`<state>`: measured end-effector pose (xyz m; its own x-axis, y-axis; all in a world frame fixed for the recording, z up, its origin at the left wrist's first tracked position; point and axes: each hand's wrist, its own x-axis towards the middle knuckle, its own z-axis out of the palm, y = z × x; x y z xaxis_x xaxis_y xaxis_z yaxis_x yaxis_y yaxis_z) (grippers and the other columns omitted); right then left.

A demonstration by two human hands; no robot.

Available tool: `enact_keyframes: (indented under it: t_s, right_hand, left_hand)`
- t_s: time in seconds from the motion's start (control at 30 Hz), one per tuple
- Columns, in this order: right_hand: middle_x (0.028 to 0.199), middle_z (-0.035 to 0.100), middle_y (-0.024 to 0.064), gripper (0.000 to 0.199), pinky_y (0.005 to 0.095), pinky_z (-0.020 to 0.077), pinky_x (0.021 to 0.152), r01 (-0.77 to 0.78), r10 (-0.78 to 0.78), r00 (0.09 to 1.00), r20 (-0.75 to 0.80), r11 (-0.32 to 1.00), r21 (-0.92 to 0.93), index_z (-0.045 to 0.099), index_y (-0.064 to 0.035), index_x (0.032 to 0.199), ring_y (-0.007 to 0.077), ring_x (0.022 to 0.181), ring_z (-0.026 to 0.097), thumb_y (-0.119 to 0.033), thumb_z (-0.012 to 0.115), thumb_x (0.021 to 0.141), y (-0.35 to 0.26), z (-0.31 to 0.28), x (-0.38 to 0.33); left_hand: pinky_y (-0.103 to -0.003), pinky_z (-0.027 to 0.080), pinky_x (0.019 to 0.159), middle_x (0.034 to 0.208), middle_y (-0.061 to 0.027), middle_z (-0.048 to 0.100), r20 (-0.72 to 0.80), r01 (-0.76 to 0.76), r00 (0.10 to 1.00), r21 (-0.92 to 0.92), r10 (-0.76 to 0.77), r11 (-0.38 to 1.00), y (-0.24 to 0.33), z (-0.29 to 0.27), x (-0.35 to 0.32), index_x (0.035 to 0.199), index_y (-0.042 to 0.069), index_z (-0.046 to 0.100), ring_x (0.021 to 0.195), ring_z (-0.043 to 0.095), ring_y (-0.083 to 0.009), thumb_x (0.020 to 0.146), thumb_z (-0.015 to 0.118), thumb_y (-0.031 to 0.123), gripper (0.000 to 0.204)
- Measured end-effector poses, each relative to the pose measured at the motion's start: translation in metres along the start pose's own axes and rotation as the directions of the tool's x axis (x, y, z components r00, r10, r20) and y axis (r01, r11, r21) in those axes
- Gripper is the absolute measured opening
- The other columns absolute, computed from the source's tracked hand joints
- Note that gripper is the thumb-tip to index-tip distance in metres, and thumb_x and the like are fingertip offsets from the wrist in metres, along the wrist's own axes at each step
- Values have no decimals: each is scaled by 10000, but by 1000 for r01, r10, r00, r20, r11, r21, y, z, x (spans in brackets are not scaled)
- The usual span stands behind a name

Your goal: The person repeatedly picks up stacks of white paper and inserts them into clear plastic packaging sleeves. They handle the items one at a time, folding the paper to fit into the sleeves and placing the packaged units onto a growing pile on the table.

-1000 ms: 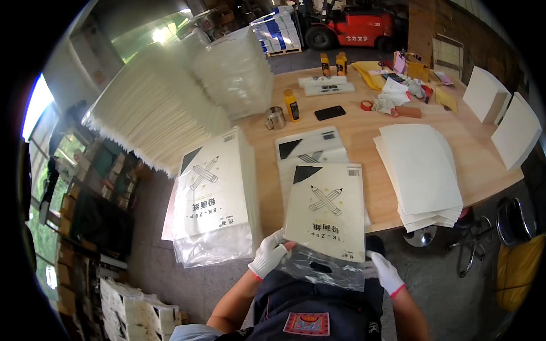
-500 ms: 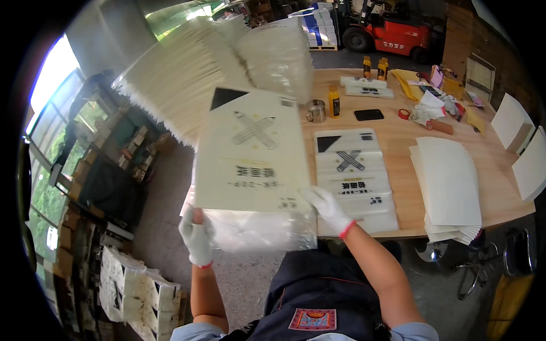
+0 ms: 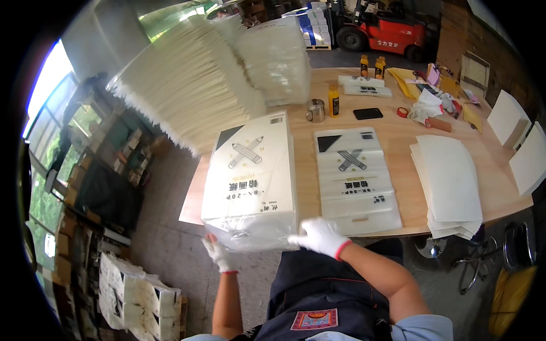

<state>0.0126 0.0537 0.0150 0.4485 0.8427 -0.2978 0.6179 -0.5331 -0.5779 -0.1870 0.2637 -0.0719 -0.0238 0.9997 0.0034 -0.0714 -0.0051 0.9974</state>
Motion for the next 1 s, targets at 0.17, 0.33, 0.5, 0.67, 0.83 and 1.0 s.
enact_keyframes:
  t_s: [0.17,0.33,0.5,0.67,0.83,1.0]
  right_hand:
    - [775,696,18,444,376,494,742,-61,66,962,264,998,-27,680,-128,863,236,794,661,-537,509,856,76,79,-56]
    - [799,701,35,423,368,501,726,-219,171,958,228,954,206,691,-140,923,248,806,666,-526,534,850,116,113,-108]
    - [825,693,87,379,394,500,712,-145,158,986,-59,971,189,688,-154,907,293,808,661,-508,567,840,114,95,-121]
    - [793,687,90,366,386,502,671,-139,169,984,-65,937,321,682,-140,885,289,763,664,-490,578,853,122,95,-137]
    - [794,691,68,365,368,500,692,-205,215,977,14,910,360,679,-141,922,263,769,670,-482,565,861,148,96,-147]
    - [825,692,84,375,377,501,702,-194,196,980,28,924,329,679,-146,932,278,799,666,-491,551,863,155,92,-140]
  left_hand:
    - [-327,483,775,1109,-63,603,241,605,791,-169,-563,778,-131,-21,-56,1219,45,503,952,580,-171,939,506,319,392]
    - [-304,516,796,1061,-123,650,926,128,326,158,-192,979,-95,51,-156,1152,-20,541,976,626,-193,964,513,164,265]
    - [-388,495,746,969,-133,657,972,-611,213,56,95,790,-38,174,-184,1040,100,594,906,625,-304,832,629,194,231]
    - [-434,461,774,939,-94,612,994,-914,41,-6,106,405,-84,233,-187,845,160,621,926,575,-302,743,694,376,250]
    - [-398,466,789,924,-74,608,986,-872,127,162,-105,463,-74,249,-187,775,171,652,901,575,-288,739,697,360,198]
    - [-402,472,784,934,-58,614,990,-877,74,122,-121,464,-75,249,-181,792,179,670,899,575,-288,731,703,358,192]
